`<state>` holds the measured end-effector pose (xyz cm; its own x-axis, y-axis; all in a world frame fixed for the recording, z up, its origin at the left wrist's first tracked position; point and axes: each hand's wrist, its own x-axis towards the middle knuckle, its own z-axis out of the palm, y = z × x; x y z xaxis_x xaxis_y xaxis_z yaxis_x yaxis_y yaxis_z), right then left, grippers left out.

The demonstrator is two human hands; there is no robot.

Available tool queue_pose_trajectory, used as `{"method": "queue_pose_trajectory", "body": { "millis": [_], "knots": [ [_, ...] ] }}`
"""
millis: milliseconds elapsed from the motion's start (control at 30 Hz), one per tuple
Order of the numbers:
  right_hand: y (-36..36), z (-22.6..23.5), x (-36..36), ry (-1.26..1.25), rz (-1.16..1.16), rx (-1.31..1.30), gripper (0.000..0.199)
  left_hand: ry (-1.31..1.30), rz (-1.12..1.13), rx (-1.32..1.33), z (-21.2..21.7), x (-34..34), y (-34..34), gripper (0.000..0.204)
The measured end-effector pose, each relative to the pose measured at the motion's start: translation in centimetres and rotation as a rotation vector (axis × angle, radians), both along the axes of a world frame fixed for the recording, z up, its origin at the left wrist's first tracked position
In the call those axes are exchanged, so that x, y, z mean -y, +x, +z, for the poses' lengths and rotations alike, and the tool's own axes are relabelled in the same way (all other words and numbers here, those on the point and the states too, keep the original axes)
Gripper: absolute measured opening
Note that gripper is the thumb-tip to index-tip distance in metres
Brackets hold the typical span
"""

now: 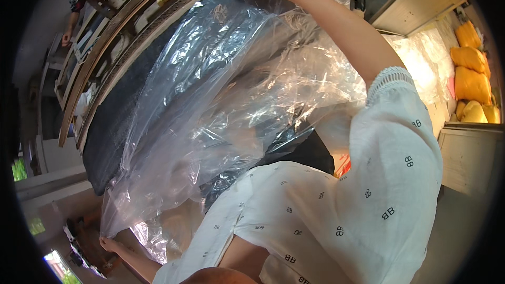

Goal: The person is seen wrapping a large rectangular object, possibly a cushion or mattress part, in a large plastic sheet.

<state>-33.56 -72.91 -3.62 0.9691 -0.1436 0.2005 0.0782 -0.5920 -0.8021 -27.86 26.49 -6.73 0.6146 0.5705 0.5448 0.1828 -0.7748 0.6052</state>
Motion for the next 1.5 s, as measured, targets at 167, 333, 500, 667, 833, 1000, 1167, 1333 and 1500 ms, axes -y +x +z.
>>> {"method": "queue_pose_trajectory", "body": {
  "millis": [167, 333, 500, 667, 833, 1000, 1167, 1333, 1500],
  "knots": [
    [5.2, -4.6, -0.6, -0.413, -0.043, 0.18, 0.033, -0.263, 0.06, -0.045, 0.7, 3.1, -4.1, 0.028],
    [5.5, -3.9, -3.7, -0.494, -0.17, 0.217, 0.027, -0.51, 0.006, 0.057, -0.6, -4.8, -12.2, 0.025],
    [6.2, -4.2, -3.7, -0.549, -0.174, 0.242, 0.027, -0.648, -0.161, -0.072, -3.3, -2.4, -19.2, 0.024],
    [6.2, -4.2, -4.9, -0.47, -0.034, 0.302, 0.023, -0.714, -0.033, -0.017, -5.6, 2.2, -21.6, 0.014],
    [5.0, -2.9, -4.8, -0.684, -0.025, 0.538, 0.018, -0.612, 0.012, -0.113, -11.2, 0.5, -20.9, 0.014],
    [2.0, 3.4, 0.0, -0.206, -0.208, 0.384, 0.014, -0.541, -0.329, -0.144, -3.8, 4.5, -8.0, 0.036],
    [-1.8, 15.0, -1.3, 0.43, -0.505, 0.834, 0.013, -0.73, -0.311, 0.191, 4.9, 7.0, 8.9, 0.048],
    [-4.4, 3.8, 14.9, -0.976, -0.639, -0.139, 0.015, 0.164, -0.452, 0.117, -1.7, 22.4, 23.6, 0.028],
    [-7.1, -5.0, 16.6, -0.72, -0.553, 0.05, 0.011, -0.035, -0.624, 0.023, -5.8, 21.9, 27.2, 0.03]
  ]
}}
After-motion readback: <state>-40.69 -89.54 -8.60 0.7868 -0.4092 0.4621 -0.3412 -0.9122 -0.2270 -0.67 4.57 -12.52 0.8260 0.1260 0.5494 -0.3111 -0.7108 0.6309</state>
